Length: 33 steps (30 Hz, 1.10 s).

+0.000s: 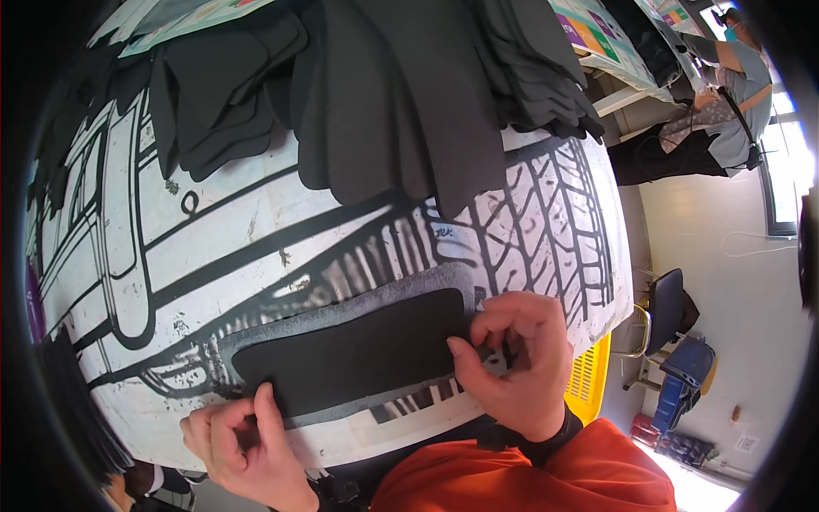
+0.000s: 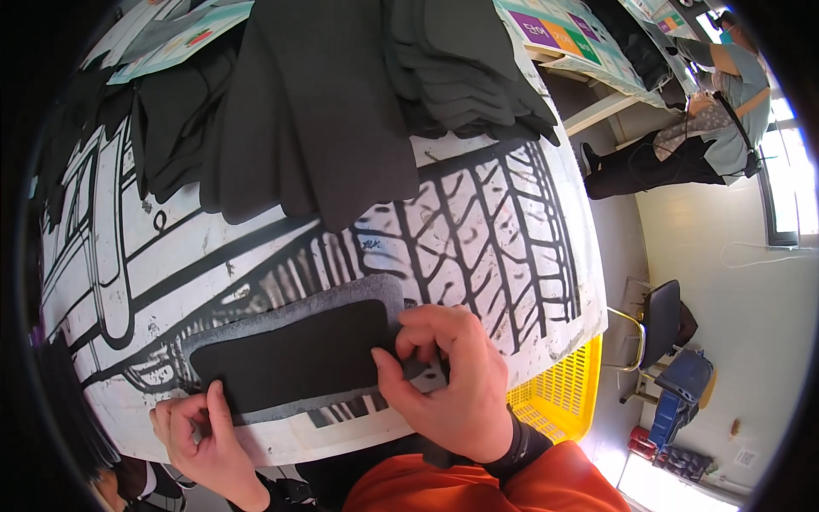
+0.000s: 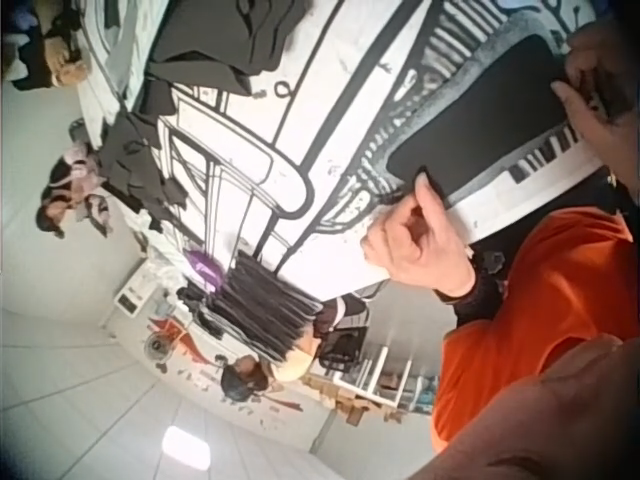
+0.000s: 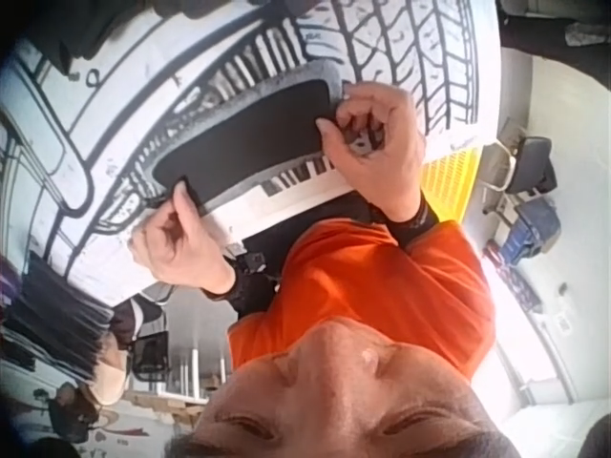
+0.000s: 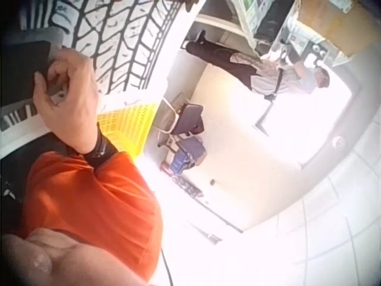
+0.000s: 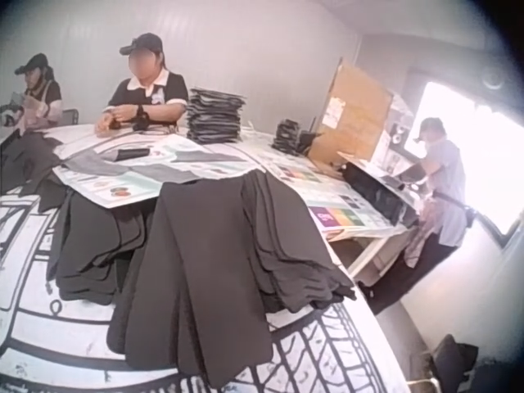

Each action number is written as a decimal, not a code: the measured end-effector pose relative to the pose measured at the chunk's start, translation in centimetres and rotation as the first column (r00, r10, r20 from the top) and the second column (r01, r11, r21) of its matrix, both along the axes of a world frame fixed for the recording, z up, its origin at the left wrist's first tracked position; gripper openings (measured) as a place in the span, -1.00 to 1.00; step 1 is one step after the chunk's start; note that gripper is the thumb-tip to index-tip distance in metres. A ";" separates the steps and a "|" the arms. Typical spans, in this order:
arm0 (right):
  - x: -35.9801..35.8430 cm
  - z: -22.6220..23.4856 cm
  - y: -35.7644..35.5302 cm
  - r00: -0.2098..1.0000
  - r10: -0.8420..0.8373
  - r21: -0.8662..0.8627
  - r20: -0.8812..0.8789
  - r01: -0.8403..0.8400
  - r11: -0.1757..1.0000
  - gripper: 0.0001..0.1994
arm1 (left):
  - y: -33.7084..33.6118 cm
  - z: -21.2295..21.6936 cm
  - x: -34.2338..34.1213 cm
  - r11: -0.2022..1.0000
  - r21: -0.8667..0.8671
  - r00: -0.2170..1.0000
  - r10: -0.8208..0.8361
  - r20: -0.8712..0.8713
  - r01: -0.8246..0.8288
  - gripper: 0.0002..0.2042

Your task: The recorder is at a table with other workers inspecting and sorting black fabric shoe components.

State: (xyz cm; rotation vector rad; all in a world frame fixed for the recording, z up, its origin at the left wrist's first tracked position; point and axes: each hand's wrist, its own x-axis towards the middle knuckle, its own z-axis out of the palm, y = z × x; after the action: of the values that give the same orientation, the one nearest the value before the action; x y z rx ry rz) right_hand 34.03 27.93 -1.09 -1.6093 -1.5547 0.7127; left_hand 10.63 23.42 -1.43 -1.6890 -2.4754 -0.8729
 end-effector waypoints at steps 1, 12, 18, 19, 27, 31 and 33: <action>0.0 0.2 0.1 1.000 0.005 0.001 0.018 -0.005 1.000 -0.52 | 0.0 0.0 0.0 1.000 -0.001 1.000 -0.001 0.001 0.001 -0.79; -0.3 -0.1 -0.1 1.000 -0.004 0.000 0.015 0.004 1.000 -0.52 | -0.2 0.1 -0.2 1.000 -0.001 1.000 -0.010 -0.025 0.010 -0.78; -0.2 0.0 0.0 0.996 0.004 -0.001 0.089 -0.003 1.000 -0.54 | 0.2 0.1 0.1 1.000 0.022 1.000 -0.009 -0.021 0.010 -0.76; -0.3 0.0 0.0 0.993 0.006 0.011 0.114 -0.007 1.000 -0.56 | -0.2 -0.2 -0.4 1.000 0.003 0.999 -0.013 -0.031 0.013 -0.71; -0.2 0.9 0.3 0.980 0.044 0.189 0.195 -0.082 0.979 -0.65 | 0.1 0.2 -0.1 0.983 0.160 0.996 -0.079 -0.050 0.086 -0.66; 0.2 0.8 -0.3 0.918 0.102 0.405 0.384 -0.267 0.875 -0.61 | -0.5 0.6 -0.4 0.921 0.167 0.932 -0.326 -0.161 0.351 -0.62; -0.5 1.5 -1.3 0.880 0.173 0.417 0.442 -0.372 0.829 -0.60 | -1.1 1.3 0.1 0.874 0.141 0.875 -0.430 -0.225 0.466 -0.60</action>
State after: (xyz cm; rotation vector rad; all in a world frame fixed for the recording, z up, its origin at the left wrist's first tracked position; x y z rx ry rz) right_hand 33.52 26.65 0.38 -1.1846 -2.0882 0.1014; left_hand 10.77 22.33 -0.14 -2.1978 -1.8366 -0.8931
